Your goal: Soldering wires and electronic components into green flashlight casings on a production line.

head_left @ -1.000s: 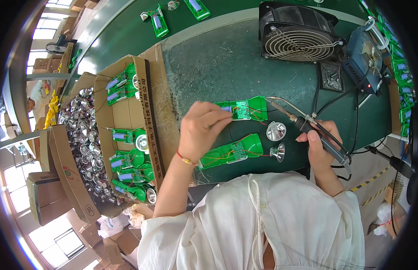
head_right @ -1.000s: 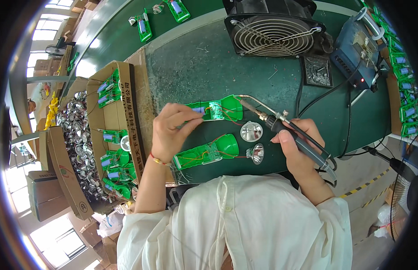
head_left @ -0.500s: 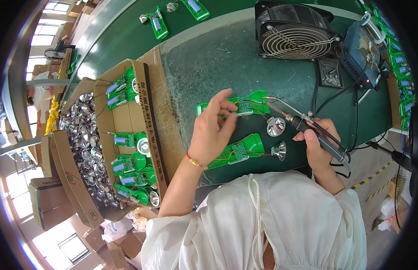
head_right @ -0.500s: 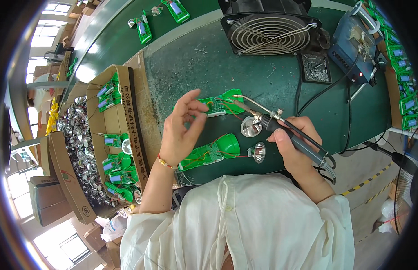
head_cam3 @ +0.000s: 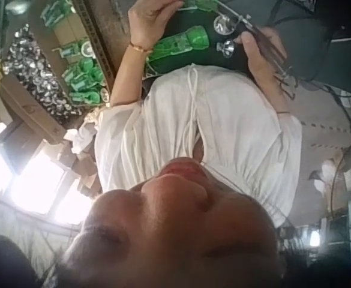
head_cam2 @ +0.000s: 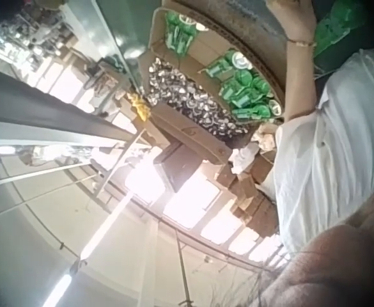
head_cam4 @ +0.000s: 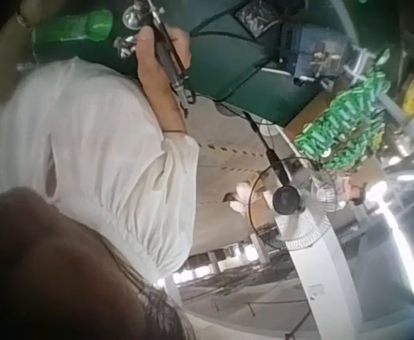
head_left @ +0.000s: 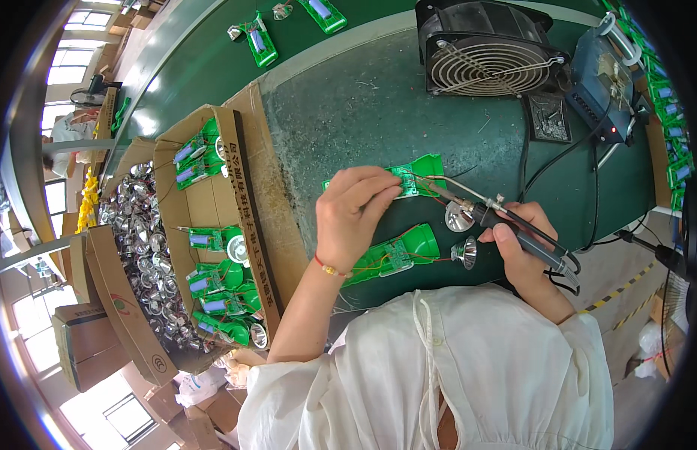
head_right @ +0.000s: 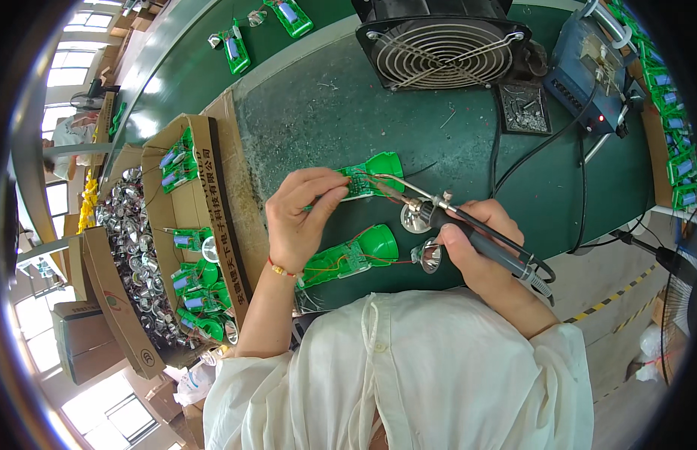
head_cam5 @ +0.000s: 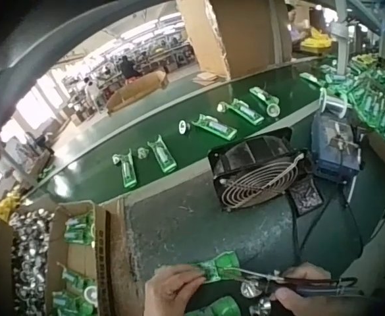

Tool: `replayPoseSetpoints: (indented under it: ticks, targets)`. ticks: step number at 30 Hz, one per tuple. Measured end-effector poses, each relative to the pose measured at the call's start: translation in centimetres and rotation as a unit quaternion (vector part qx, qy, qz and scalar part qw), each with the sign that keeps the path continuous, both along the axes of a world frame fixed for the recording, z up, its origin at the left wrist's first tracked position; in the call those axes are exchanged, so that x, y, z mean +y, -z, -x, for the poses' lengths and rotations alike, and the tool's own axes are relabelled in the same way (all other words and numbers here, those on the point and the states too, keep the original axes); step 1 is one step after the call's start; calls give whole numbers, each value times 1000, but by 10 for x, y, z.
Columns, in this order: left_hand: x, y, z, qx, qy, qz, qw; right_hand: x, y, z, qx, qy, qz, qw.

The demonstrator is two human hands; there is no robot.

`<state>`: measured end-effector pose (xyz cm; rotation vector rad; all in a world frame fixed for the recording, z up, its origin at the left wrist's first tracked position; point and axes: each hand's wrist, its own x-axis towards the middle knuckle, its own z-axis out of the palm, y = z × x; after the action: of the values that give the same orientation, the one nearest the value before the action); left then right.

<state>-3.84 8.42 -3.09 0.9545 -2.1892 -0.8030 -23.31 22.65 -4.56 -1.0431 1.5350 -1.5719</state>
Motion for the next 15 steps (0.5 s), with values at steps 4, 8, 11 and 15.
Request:
replayPoseSetpoints:
  ticks: [4,8,11,15]
  targets:
    - [-3,0,9,-19,33,52,998,0,1,-1,-12,-4,8,1000]
    - [-3,8,8,-4,25,-13,1000,2,1,1,-7,16,-7,1000]
    - [-3,7,7,-27,36,17,999,4,1,2,1,14,0,1000]
    - [1,6,0,-1,22,3,1000,3,2,4,40,-18,5,999]
